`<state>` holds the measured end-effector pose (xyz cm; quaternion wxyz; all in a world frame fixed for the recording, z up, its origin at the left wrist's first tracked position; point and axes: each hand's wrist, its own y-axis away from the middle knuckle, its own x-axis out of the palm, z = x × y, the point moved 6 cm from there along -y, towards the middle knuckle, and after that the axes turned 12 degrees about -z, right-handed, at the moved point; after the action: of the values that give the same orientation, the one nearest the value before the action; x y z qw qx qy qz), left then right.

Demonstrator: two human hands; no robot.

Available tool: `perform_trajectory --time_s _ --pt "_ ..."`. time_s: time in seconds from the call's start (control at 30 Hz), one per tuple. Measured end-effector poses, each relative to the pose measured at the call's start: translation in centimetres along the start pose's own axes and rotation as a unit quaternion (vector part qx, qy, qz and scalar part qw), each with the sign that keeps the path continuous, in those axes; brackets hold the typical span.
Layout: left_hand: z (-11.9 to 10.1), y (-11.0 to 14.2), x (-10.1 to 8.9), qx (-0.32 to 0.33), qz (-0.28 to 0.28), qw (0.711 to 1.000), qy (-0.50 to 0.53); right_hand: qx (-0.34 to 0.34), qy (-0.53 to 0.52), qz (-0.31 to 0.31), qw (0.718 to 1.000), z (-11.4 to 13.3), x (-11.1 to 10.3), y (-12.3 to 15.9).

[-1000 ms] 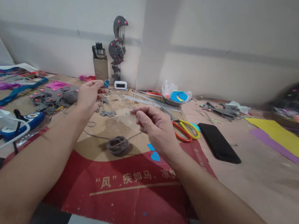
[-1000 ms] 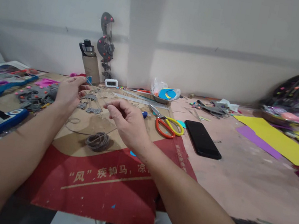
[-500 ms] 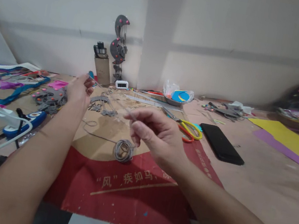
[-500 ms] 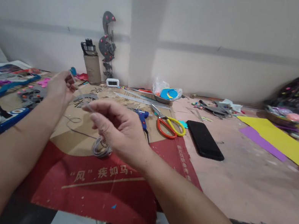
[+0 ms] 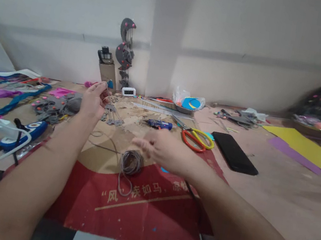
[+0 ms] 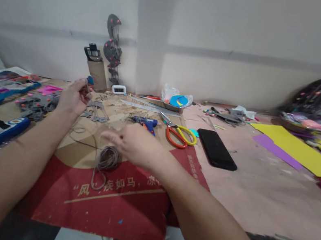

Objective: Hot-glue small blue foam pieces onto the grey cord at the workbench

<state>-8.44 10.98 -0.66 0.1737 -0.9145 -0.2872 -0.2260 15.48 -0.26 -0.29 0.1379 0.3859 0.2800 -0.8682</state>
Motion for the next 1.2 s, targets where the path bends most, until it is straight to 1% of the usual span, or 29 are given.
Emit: perform_trajectory --time_s 0.07,0.17,0.2,0.27,0.33,0.37,0.43,0.5,0.57,0.63,0.7,0.73,0.8,0.83,0.87,0.9,0.97,1.03,1.1,1.2 --pt "0.1 0.3 0.3 -0.009 0.013 1.000 0.018 0.032 0.111 -0.035 0.993 -1.8 -1.0 -1.0" --pt "-0.1 0.8 0.6 -0.010 0.021 1.000 0.018 0.088 0.207 -0.111 0.968 -4.4 -2.8 -2.0" --pt "-0.1 1.0 0.6 -0.006 0.024 1.000 0.014 0.114 0.230 -0.120 0.959 -5.3 -3.0 -2.2" --pt "-0.2 1.4 0.9 0.003 0.032 0.999 0.004 0.162 0.263 -0.102 0.946 -7.3 -2.4 -2.3" --pt "-0.2 1.9 1.2 0.009 0.047 0.999 -0.004 0.198 0.255 -0.045 0.945 -9.1 -0.7 -2.3" --pt "-0.1 2.3 1.4 0.012 0.057 0.998 -0.008 0.195 0.239 -0.027 0.951 -9.6 0.2 -2.4" --pt "0.2 3.0 1.9 0.014 0.075 0.997 -0.017 0.208 0.203 -0.036 0.956 -10.7 1.4 -2.5" --pt "0.6 3.7 2.3 0.009 0.088 0.996 -0.032 0.217 0.189 -0.044 0.957 -11.6 2.0 -2.6" --pt "1.0 4.3 2.5 -0.002 0.099 0.994 -0.048 0.234 0.156 -0.057 0.958 -12.3 2.2 -2.7" --pt "1.4 4.7 2.6 -0.012 0.107 0.992 -0.062 0.257 0.076 -0.094 0.959 -12.8 1.9 -2.9" --pt "1.7 5.0 2.6 -0.016 0.111 0.991 -0.074 0.267 0.000 -0.140 0.953 -12.8 1.4 -3.1" --pt "1.9 5.0 2.5 -0.018 0.110 0.991 -0.079 0.259 -0.031 -0.172 0.950 -12.5 1.0 -3.2" --pt "2.1 5.0 2.4 -0.023 0.108 0.990 -0.085 0.224 -0.085 -0.239 0.941 -11.5 0.2 -3.3" --pt "2.2 5.0 2.4 -0.026 0.107 0.990 -0.087 0.205 -0.128 -0.271 0.932 -10.9 -0.1 -3.3" --pt "2.4 5.0 2.3 -0.031 0.104 0.990 -0.089 0.183 -0.178 -0.296 0.920 -10.2 -0.4 -3.3" --pt "2.5 4.9 2.3 -0.035 0.102 0.990 -0.092 0.160 -0.230 -0.308 0.909 -9.4 -0.5 -3.2" --pt "2.7 4.9 2.2 -0.042 0.096 0.990 -0.098 0.117 -0.319 -0.291 0.894 -7.8 -0.3 -3.2" --pt "2.8 5.0 2.2 -0.049 0.093 0.989 -0.103 0.082 -0.369 -0.262 0.888 -6.4 -0.1 -3.0" --pt "2.9 5.1 2.2 -0.052 0.092 0.989 -0.105 0.064 -0.373 -0.246 0.892 -5.5 0.0 -2.7" --pt "2.8 5.1 2.2 -0.047 0.094 0.989 -0.107 0.067 -0.362 -0.260 0.893 -5.2 -0.3 -2.4"
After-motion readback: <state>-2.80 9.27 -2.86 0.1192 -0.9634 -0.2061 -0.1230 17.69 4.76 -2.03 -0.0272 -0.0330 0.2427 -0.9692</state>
